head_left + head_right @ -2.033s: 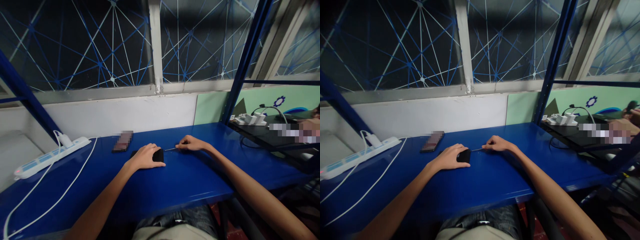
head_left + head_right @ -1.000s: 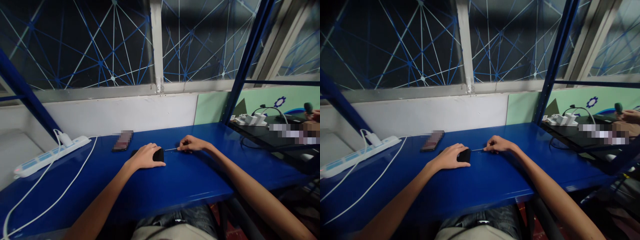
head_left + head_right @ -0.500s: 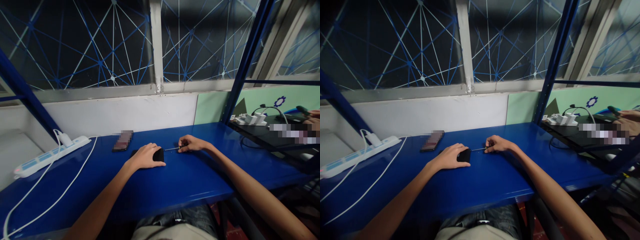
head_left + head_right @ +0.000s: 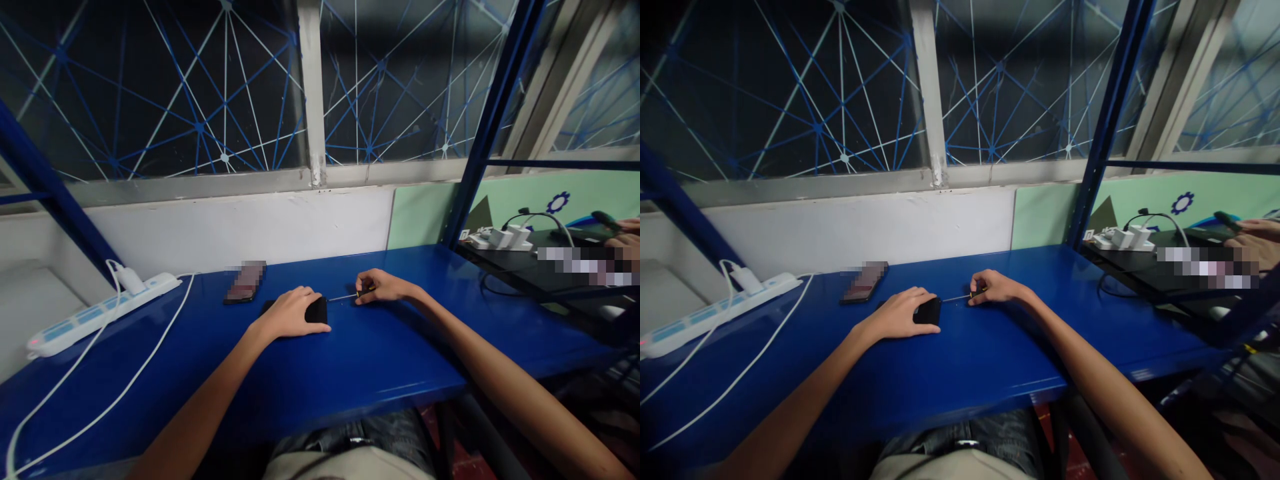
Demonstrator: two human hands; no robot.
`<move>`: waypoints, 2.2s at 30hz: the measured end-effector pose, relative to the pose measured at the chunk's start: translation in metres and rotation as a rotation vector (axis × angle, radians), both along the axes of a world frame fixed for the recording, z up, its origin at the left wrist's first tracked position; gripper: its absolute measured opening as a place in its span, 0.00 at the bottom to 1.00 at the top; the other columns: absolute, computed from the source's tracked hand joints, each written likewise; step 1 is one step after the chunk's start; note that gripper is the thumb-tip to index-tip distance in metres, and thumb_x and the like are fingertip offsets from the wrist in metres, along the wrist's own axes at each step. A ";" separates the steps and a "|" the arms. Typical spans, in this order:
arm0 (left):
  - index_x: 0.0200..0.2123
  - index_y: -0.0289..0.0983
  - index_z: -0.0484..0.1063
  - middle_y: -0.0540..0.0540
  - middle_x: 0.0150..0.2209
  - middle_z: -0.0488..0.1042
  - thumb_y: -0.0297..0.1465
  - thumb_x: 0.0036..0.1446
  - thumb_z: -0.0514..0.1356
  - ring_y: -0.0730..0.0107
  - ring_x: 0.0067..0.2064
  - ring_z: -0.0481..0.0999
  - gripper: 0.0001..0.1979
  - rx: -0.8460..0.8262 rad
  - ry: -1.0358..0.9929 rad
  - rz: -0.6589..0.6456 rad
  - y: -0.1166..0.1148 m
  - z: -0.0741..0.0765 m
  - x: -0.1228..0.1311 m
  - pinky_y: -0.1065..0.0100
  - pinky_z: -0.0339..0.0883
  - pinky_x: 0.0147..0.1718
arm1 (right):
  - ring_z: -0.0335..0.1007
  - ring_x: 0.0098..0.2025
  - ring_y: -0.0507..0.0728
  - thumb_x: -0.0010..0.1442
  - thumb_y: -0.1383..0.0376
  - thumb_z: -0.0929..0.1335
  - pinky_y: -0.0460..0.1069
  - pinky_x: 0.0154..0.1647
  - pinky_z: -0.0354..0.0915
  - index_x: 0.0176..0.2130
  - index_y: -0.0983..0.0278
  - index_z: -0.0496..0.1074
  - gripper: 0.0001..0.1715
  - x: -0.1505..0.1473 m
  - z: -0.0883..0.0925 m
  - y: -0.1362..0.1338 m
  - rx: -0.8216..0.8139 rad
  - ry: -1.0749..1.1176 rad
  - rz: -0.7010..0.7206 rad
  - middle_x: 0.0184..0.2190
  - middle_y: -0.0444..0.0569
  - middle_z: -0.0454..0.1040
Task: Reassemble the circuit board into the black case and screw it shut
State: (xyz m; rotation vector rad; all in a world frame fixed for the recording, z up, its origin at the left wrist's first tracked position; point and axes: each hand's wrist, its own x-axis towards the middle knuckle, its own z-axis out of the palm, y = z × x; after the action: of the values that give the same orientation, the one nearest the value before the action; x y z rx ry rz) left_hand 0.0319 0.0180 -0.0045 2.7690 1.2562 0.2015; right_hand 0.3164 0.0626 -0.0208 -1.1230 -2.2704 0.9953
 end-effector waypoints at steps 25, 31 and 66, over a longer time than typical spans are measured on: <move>0.59 0.39 0.65 0.37 0.53 0.70 0.62 0.50 0.54 0.47 0.52 0.69 0.42 0.003 0.017 -0.002 0.000 0.000 0.000 0.56 0.63 0.46 | 0.57 0.20 0.49 0.57 0.44 0.66 0.46 0.22 0.54 0.27 0.68 0.74 0.29 0.000 0.005 -0.005 -0.041 -0.085 0.037 0.20 0.44 0.67; 0.60 0.37 0.64 0.37 0.53 0.69 0.61 0.51 0.54 0.48 0.52 0.69 0.42 0.004 0.027 -0.003 0.001 0.000 0.000 0.58 0.63 0.46 | 0.61 0.25 0.50 0.51 0.48 0.71 0.45 0.25 0.55 0.32 0.67 0.73 0.23 -0.001 0.005 -0.004 0.015 -0.083 0.039 0.24 0.44 0.71; 0.61 0.40 0.63 0.39 0.53 0.69 0.61 0.48 0.57 0.47 0.52 0.69 0.44 -0.011 -0.002 -0.021 0.004 -0.003 -0.002 0.59 0.64 0.44 | 0.56 0.19 0.48 0.56 0.44 0.67 0.45 0.20 0.52 0.26 0.69 0.75 0.30 0.002 0.003 -0.002 -0.005 -0.028 0.058 0.18 0.44 0.67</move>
State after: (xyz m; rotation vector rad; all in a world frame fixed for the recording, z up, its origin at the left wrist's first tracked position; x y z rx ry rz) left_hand 0.0297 0.0224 -0.0075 2.7708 1.2243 0.1949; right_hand 0.3180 0.0603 -0.0178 -1.0848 -2.3357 1.0145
